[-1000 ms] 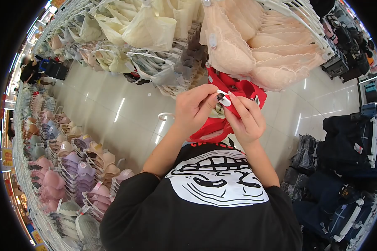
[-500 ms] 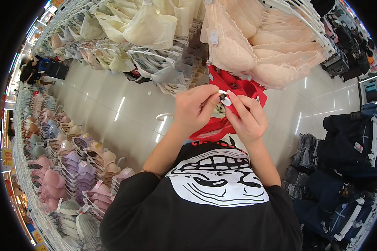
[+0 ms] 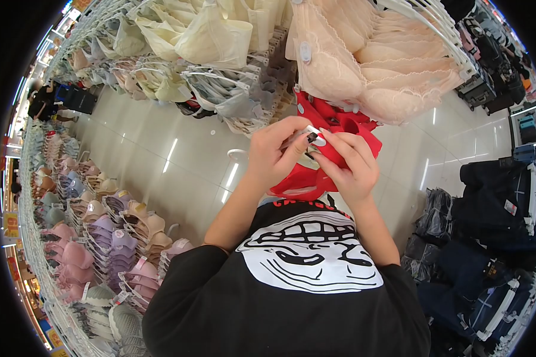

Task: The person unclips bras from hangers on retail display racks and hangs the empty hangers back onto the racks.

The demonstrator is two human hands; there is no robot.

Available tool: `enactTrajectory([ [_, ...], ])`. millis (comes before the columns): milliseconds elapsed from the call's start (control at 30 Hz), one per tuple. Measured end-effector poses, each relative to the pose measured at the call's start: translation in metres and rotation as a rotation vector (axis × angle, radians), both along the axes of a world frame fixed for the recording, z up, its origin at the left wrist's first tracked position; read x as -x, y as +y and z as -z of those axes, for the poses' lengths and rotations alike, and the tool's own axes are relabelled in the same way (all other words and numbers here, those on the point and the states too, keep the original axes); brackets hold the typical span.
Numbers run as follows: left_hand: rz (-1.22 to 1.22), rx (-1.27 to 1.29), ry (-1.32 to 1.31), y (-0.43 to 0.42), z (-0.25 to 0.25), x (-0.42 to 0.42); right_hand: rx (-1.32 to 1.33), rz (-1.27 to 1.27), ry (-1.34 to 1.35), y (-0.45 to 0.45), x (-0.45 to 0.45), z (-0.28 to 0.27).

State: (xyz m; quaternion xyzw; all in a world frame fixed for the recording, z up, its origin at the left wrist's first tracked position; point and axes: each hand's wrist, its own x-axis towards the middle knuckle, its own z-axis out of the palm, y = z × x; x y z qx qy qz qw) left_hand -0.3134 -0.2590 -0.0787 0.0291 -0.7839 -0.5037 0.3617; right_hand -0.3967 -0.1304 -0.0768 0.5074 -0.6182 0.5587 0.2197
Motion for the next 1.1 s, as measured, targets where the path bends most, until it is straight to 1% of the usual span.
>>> enactTrajectory([
  [33,0.013,-0.055,0.008,0.000,0.001,0.001,-0.045,-0.025,-0.101,0.001,0.000,0.001],
  [133,0.044,-0.094,-0.132,0.003,-0.006,-0.003,-0.205,-0.076,-0.394,0.010,0.002,0.002],
  [233,0.070,0.145,-0.221,0.003,-0.007,-0.002,-0.495,-0.165,-0.464,0.021,0.011,0.006],
  [333,0.169,0.369,-0.331,0.002,-0.003,-0.002,-0.531,-0.184,-0.208,0.029,0.019,0.023],
  [433,0.167,0.465,-0.332,0.007,0.004,0.002,-0.490,-0.152,-0.168,0.035,0.019,0.039],
  [467,0.146,0.446,-0.312,0.008,0.005,0.001,-0.476,-0.133,-0.232,0.039,0.019,0.049],
  [567,0.091,0.407,-0.143,0.003,0.004,0.000,-0.405,-0.060,-0.407,0.055,0.025,0.082],
  [667,0.002,0.357,-0.119,-0.011,0.017,-0.006,-0.288,0.011,-0.589,0.074,0.029,0.097],
  [733,-0.098,0.254,-0.106,-0.019,0.038,-0.006,-0.231,0.012,-0.756,0.088,0.033,0.096],
  [767,-0.145,0.201,-0.102,-0.023,0.050,-0.007,-0.218,0.021,-0.744,0.094,0.037,0.099],
  [833,-0.174,0.226,-0.223,-0.031,0.083,-0.003,-0.194,0.036,-0.723,0.107,0.047,0.108],
  [900,-0.192,0.268,-0.326,-0.035,0.126,0.002,-0.123,0.042,-0.829,0.112,0.052,0.112],
  [1000,0.141,-0.529,-0.503,-0.024,0.162,0.006,0.004,0.084,-0.993,0.116,0.059,0.113],
  [1100,0.065,-0.667,-0.500,-0.015,0.188,0.020,0.059,0.070,-1.115,0.125,0.076,0.137],
])
